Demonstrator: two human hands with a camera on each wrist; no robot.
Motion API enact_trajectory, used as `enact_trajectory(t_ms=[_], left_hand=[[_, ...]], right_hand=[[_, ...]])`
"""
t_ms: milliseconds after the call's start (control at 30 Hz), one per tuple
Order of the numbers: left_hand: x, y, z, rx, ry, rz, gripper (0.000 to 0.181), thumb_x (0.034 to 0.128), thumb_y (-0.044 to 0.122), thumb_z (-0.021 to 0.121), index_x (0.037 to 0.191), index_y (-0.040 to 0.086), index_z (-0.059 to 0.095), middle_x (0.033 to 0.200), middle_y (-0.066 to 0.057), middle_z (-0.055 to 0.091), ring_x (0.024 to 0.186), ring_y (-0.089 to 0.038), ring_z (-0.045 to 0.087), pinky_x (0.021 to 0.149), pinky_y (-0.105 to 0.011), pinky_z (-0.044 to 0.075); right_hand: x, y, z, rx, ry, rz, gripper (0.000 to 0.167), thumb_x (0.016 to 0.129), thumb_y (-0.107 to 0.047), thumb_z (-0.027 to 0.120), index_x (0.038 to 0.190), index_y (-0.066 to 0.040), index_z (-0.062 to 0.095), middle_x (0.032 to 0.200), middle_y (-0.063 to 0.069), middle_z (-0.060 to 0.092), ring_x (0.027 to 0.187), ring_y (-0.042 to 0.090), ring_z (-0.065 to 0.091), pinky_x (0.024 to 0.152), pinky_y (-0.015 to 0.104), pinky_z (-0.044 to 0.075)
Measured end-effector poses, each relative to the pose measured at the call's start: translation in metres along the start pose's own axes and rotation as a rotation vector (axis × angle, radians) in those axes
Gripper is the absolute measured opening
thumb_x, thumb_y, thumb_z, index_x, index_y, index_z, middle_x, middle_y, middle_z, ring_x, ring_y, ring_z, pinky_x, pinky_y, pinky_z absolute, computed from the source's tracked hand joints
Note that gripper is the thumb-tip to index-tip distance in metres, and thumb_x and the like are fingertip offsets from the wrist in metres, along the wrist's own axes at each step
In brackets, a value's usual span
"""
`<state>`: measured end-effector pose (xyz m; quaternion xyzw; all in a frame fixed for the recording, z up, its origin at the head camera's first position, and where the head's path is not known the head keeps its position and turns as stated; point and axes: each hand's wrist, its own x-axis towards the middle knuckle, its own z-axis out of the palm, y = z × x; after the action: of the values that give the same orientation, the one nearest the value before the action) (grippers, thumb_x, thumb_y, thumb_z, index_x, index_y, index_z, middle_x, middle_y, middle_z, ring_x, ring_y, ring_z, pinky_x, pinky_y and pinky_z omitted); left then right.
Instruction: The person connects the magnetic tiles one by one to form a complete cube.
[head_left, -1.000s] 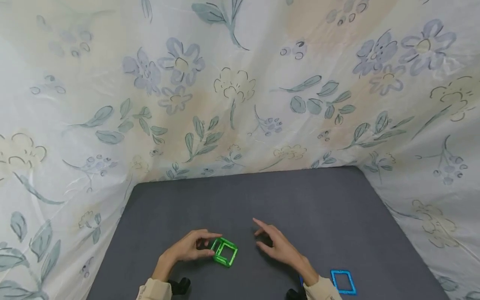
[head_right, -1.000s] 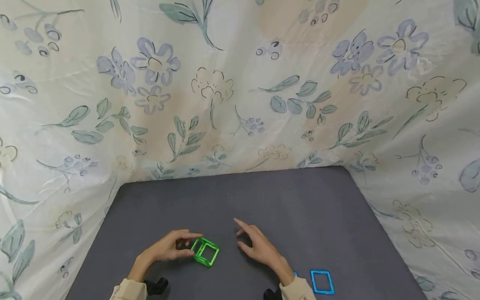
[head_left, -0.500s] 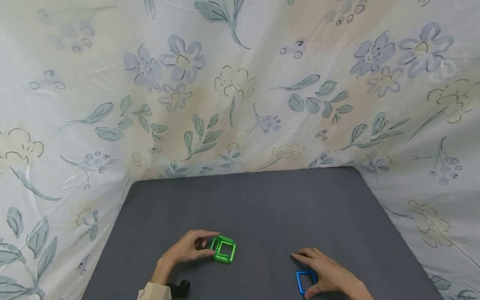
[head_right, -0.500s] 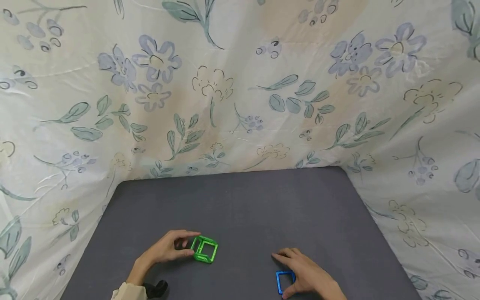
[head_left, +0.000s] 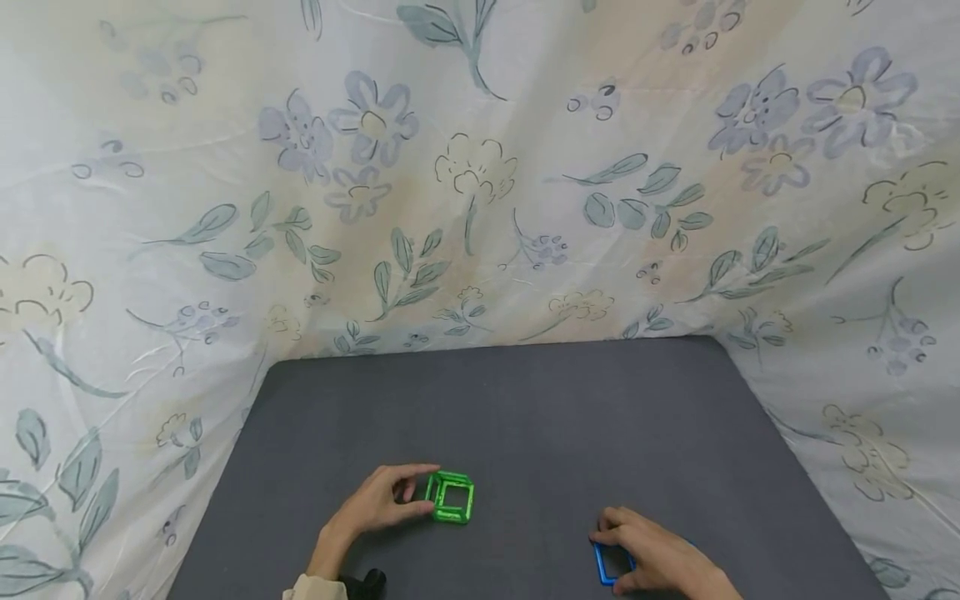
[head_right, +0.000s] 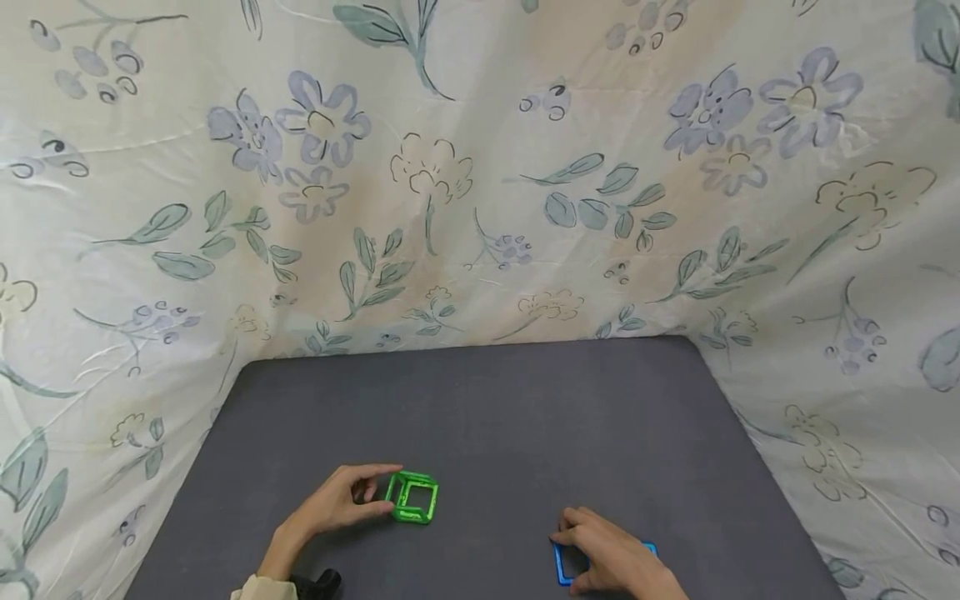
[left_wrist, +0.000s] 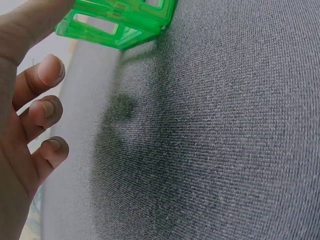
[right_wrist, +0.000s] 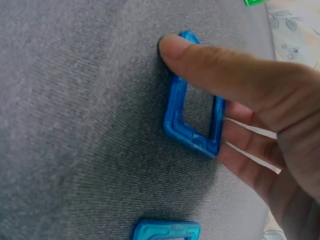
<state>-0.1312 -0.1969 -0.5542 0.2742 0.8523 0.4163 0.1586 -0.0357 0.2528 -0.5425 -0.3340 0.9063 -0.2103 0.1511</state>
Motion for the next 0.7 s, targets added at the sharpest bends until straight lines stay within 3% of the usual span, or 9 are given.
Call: enact_trajectory(t_ms=[167,300,400,533,700], left_hand=[[0.000,0.002,0.001,0.006,0.002,-0.010,0.056,0.0895,0.034,0.079,0.139,0.014,0.065,0.071,0.012,0.050,0.056,0.006,0.034,0.056,-0.016,0.035],[0.000,0.001,0.000,0.003,0.003,-0.005,0.055,0.0895,0.033,0.080,0.138,0.014,0.065,0.070,0.011,0.050,0.056,0.005,0.034,0.055,-0.016,0.034],[0.002,0.003,0.000,0.001,0.002,-0.011,0.054,0.0894,0.034,0.080,0.138,0.015,0.066,0.070,0.011,0.050,0.055,0.005,0.034,0.055,-0.017,0.034],[0.003,0.004,0.001,0.003,-0.002,-0.028,0.054,0.0888,0.036,0.080,0.138,0.017,0.066,0.070,0.013,0.050,0.055,0.006,0.035,0.055,-0.016,0.035],[0.005,0.004,0.002,0.002,0.009,-0.011,0.053,0.0892,0.034,0.080,0.137,0.015,0.066,0.069,0.013,0.050,0.055,0.006,0.034,0.054,-0.016,0.035]], right_hand=[[-0.001,-0.001,0.001,-0.023,0.012,0.001,0.059,0.077,-0.036,0.090,0.125,-0.006,0.073,0.103,-0.009,0.057,0.088,-0.005,0.045,0.070,0.021,0.047],[-0.003,-0.002,0.003,-0.027,0.068,0.022,0.072,0.075,-0.034,0.089,0.134,-0.001,0.065,0.110,-0.003,0.061,0.091,-0.002,0.050,0.071,0.021,0.048],[-0.005,0.000,0.008,0.000,0.168,-0.015,0.073,0.073,-0.028,0.090,0.134,0.003,0.065,0.107,-0.004,0.058,0.089,-0.003,0.048,0.070,0.017,0.046],[0.002,0.005,0.013,0.101,0.343,-0.102,0.060,0.074,-0.019,0.090,0.126,0.002,0.071,0.105,-0.007,0.053,0.087,-0.002,0.047,0.072,0.017,0.048],[0.044,-0.006,0.020,0.282,0.642,-0.177,0.062,0.074,-0.011,0.092,0.130,0.000,0.068,0.109,0.005,0.061,0.094,0.012,0.059,0.084,0.021,0.053]])
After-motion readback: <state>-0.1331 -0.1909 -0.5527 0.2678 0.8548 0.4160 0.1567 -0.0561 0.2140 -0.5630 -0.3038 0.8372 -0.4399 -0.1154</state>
